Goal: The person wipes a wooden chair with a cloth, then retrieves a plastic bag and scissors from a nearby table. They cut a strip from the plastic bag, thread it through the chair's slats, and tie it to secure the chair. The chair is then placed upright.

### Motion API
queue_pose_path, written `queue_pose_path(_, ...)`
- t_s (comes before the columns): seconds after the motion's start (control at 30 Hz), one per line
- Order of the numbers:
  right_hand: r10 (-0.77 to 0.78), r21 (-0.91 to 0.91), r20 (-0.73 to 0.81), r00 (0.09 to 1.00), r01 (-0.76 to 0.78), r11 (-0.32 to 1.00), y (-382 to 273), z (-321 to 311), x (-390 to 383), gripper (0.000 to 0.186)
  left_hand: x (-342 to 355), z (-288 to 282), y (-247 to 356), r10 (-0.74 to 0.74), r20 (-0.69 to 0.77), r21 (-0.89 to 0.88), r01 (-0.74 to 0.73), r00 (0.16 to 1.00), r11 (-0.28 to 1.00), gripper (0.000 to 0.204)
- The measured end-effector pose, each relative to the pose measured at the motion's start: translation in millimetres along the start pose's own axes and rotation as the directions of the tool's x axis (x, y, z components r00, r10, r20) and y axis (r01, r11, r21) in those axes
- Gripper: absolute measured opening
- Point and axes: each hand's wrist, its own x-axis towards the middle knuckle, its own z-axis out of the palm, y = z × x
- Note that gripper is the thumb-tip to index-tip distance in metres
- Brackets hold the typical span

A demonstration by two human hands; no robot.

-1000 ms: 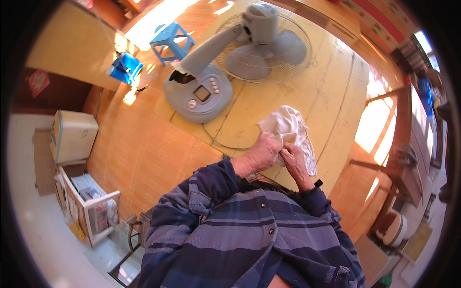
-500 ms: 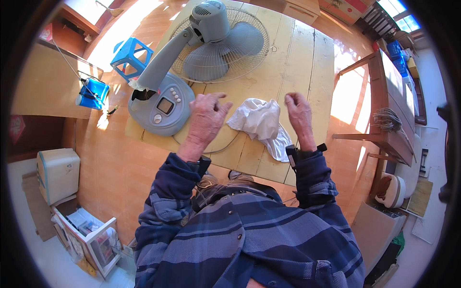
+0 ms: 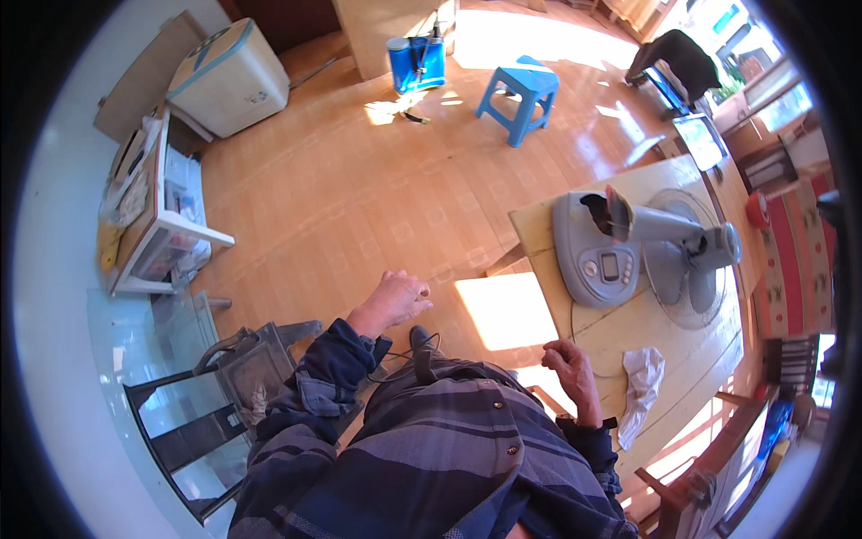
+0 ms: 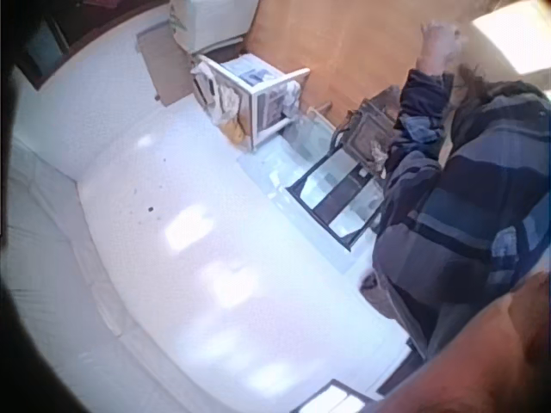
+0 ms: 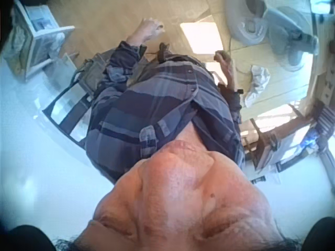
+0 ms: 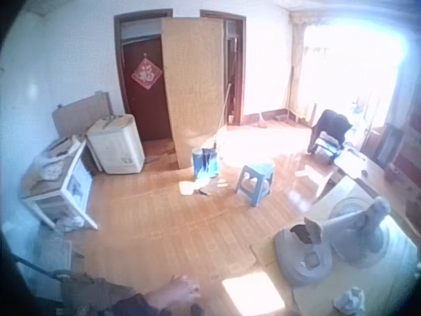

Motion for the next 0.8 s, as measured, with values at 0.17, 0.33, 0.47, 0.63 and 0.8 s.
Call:
queue_pose_path(0.17, -0.126, -0.191, 0.325, 0.937, 0.195, 0.962, -69.6, 103.5, 96.7, 0.023, -91.4, -44.5, -111.9, -0.293, -0.049, -0.129, 0.285, 0.955, 0.95, 0.033)
queue_pose_path(0.33, -0.049, -0.23, 0.444, 0.895, 0.166, 0.959, -125.8, 190.6, 198.8, 0.023, -152.5, -66.9, -169.3, -0.528, -0.243, -0.35, 0.434, 0.814, 0.83, 0.03)
queue_pose_path(0.47, -0.062, -0.232, 0.63, 0.774, 0.263, 0.937, -167.7, 263.2, 270.6, 0.019, -174.4, -78.2, -205.1, -0.661, -0.259, -0.464, 0.509, 0.704, 0.725, 0.028)
queue_pose_path(0.63, 0.016, -0.308, 0.762, 0.647, 0.34, 0.889, -216.6, 351.1, 370.5, 0.019, -188.1, -70.9, -282.3, -0.846, -0.21, -0.696, 0.533, 0.49, 0.481, 0.027)
queue_pose_path(0.8, 0.009, -0.309, 0.768, 0.641, 0.358, 0.881, -284.8, 393.9, 488.4, 0.019, -233.2, -1.7, -341.4, -0.989, 0.082, -0.933, 0.358, 0.12, -0.034, 0.025)
